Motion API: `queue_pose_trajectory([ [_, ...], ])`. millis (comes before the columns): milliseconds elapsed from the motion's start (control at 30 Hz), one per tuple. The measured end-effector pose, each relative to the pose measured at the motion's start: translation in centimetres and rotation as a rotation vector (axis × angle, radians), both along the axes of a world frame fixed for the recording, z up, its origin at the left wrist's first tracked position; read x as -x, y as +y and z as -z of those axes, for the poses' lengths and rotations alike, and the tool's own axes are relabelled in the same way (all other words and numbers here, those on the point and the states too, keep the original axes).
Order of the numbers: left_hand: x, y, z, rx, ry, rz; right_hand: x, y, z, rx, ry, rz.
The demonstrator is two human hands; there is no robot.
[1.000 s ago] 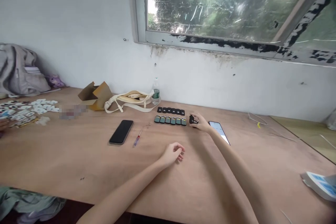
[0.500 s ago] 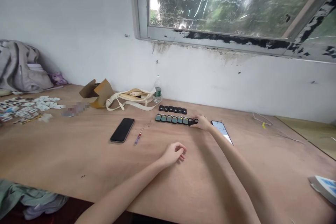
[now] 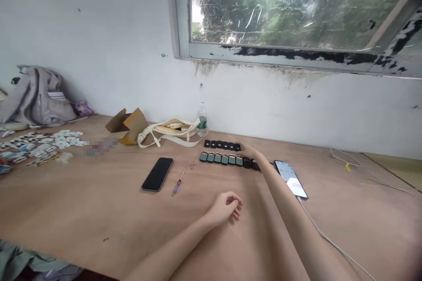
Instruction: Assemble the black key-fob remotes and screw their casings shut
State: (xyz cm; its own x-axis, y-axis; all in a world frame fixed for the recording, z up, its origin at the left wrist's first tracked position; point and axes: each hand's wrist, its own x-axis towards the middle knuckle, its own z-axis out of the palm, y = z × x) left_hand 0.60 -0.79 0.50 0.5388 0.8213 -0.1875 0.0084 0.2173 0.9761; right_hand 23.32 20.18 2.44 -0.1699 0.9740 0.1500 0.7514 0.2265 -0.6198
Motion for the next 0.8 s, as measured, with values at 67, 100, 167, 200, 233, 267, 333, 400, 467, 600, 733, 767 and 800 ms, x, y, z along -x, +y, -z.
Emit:
queue_pose_trajectory([
  [67, 0.0, 0.0, -0.3, 0.022, 0.010, 0.007, 0.1, 0.8, 0.5, 0.008, 0.016, -0.008],
  [100, 0.1, 0.0, -0.5, 0.031, 0.014, 0.009, 0.0, 1.0, 0.7, 0.011, 0.026, -0.006],
  [167, 0.1, 0.0, -0.6, 0.036, 0.016, 0.015, -0.4, 1.2, 0.8, 0.008, 0.048, 0.015],
  [200, 0.1, 0.1, -0.6, 0.035, 0.012, 0.014, -0.6, 1.0, 0.7, 0.003, 0.060, 0.031],
  [233, 0.1, 0.1, -0.5, 0.033, 0.008, 0.013, -0.8, 0.8, 0.5, -0.004, 0.074, 0.046],
  [267, 0.1, 0.2, -0.4, 0.031, 0.002, 0.011, -1.0, 0.3, 0.3, -0.011, 0.089, 0.058],
  [333, 0.1, 0.2, -0.2, 0.032, -0.001, 0.011, -1.3, -1.1, -0.2, -0.019, 0.116, 0.058],
  [400, 0.1, 0.2, -0.1, 0.031, 0.007, 0.017, -1.3, -3.0, -0.7, -0.016, 0.129, 0.024],
  [467, 0.2, 0.2, -0.2, 0.026, 0.018, 0.027, -1.1, -5.1, -1.0, -0.012, 0.131, -0.019],
  [600, 0.3, 0.2, -0.6, -0.005, 0.041, 0.044, -0.2, -8.0, -0.9, -0.076, 0.077, -0.083],
  [733, 0.2, 0.2, -0.5, -0.021, 0.042, 0.054, 0.6, -8.6, -0.3, -0.121, 0.045, -0.073],
  [767, 0.2, 0.2, -0.4, -0.019, 0.037, 0.055, 0.8, -8.5, -0.2, -0.124, 0.039, -0.066],
  [800, 0.2, 0.2, -0.3, -0.018, 0.034, 0.056, 0.9, -8.5, 0.0, -0.126, 0.033, -0.059],
])
